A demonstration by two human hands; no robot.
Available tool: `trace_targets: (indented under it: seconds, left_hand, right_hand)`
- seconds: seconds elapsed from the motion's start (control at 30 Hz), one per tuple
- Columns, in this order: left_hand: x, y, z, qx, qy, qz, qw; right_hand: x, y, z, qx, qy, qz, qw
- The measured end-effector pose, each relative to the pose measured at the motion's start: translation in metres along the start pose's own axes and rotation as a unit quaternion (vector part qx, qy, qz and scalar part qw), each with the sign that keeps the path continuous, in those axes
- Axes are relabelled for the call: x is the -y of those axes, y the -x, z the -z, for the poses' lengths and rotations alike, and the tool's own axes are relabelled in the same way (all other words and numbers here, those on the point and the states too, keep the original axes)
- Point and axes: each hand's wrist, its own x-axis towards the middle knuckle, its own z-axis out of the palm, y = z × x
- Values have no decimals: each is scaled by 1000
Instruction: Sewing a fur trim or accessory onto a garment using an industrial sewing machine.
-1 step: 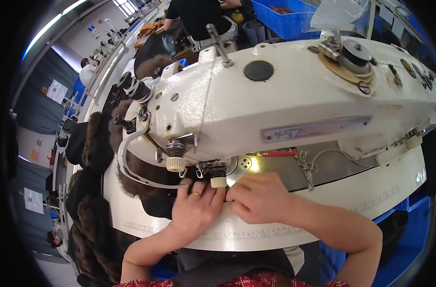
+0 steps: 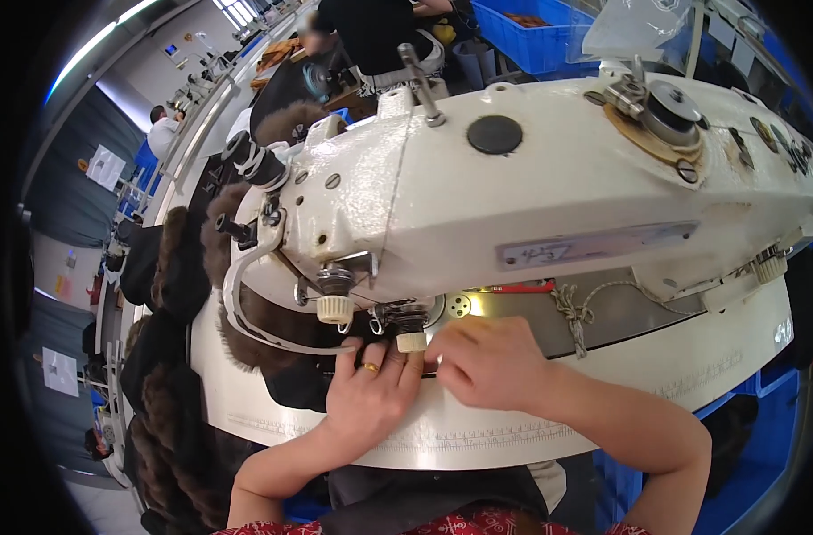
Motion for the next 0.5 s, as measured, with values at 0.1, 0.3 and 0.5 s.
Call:
trace_targets:
  seconds: [0.1,0.3,0.5]
  left_hand:
    - [-9,1,-3,-21,-10,28,999]
    - [-5,4,-7,-31,-8,38,999]
    - [1,8,-10,-64,0,9,998]
  right_hand:
    - [0,-13,-8,30,129,-28,991]
    - [-20,-6,-22,177,243,12,954]
    - [-12,-5,-10,67,184,63,979]
